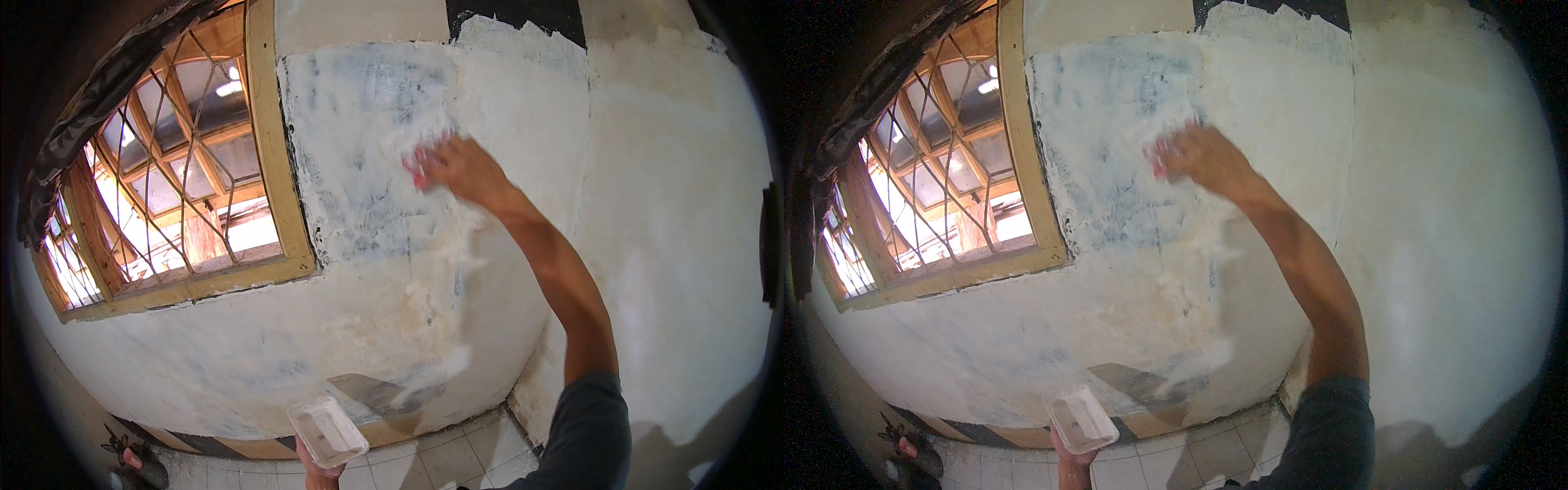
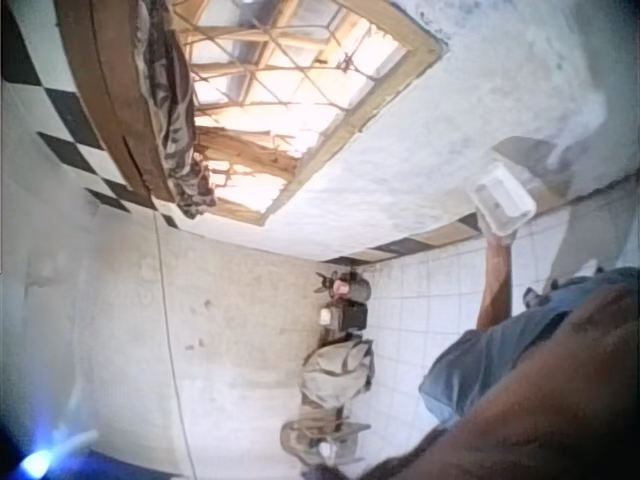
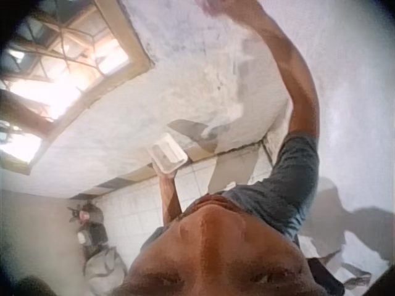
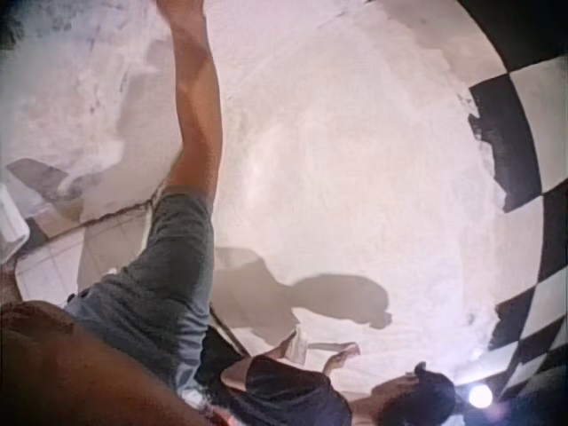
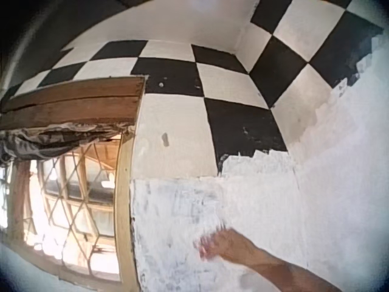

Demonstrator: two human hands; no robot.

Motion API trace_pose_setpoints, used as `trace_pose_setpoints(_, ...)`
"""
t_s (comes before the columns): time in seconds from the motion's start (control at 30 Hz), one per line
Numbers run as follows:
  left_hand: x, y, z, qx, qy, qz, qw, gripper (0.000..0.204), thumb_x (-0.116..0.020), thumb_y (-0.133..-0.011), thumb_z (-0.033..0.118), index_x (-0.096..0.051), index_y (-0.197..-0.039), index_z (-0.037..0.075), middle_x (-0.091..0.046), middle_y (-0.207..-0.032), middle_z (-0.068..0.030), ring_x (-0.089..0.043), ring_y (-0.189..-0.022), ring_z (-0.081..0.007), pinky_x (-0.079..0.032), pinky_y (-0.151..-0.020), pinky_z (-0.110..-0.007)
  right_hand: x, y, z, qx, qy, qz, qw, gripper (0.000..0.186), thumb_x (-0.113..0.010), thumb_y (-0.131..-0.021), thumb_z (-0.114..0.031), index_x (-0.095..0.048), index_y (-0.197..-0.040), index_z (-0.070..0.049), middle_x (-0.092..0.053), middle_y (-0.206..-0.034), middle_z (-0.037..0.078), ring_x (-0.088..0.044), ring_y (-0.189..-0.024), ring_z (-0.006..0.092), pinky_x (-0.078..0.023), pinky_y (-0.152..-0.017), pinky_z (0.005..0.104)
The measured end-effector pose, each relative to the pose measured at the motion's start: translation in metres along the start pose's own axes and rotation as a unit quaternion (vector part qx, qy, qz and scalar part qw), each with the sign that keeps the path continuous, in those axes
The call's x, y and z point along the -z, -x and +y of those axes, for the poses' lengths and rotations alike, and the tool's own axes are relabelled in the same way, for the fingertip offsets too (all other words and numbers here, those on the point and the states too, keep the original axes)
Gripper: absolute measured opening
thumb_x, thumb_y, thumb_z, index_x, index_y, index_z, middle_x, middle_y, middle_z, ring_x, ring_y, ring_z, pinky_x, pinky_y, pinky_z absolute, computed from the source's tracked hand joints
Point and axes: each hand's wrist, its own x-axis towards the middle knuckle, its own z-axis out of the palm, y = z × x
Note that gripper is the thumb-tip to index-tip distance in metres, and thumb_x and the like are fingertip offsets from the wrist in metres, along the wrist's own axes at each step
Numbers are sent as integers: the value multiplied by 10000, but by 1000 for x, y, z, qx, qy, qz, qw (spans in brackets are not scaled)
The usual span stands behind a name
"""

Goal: The person applies a white compound to an interior wall using a red putty knife and a plastic container.

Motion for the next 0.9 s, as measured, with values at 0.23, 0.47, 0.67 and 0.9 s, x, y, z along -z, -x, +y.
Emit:
trace_pose_setpoints(0.23,-12,0,-4,-3,-56,2,998,608,-333,-986,541,-506,-1406,136,-615,-1317,-104,-628,-1142,-375,-535,-920,-572,6,43,26,-270,-159,224,923,437,-498,-801,-6,-624,-1218,-39,-616,-1122,182,-595,-1028,380,-498,-877,455)
trace_pose_setpoints(0.47,-1,-3,-3,-6,-58,-8,998,691,-336,-962,606,-445,-1449,127,-582,-1344,-147,-617,-1141,-423,-521,-903,-636,0,-46,15,-434,-106,153,881,421,-555,-818,-60,-579,-1238,-42,-614,-1112,197,-622,-997,399,-520,-872,466)
trace_pose_setpoints(0.67,-11,-2,-5,-13,-76,-16,997,581,-330,-998,519,-519,-1388,133,-624,-1293,-112,-640,-1118,-365,-545,-912,-553,-14,-24,-55,-196,-108,135,965,386,-558,-918,-123,-558,-1302,-77,-594,-1165,174,-621,-1006,352,-529,-838,459)
trace_pose_setpoints(0.9,-2,-1,-6,12,-55,6,998,587,-346,-987,533,-523,-1389,143,-621,-1306,-99,-630,-1138,-366,-534,-923,-564,-18,80,-48,-15,-49,102,993,405,-650,-789,37,-673,-1175,-85,-677,-1094,134,-630,-1047,291,-524,-825,371)
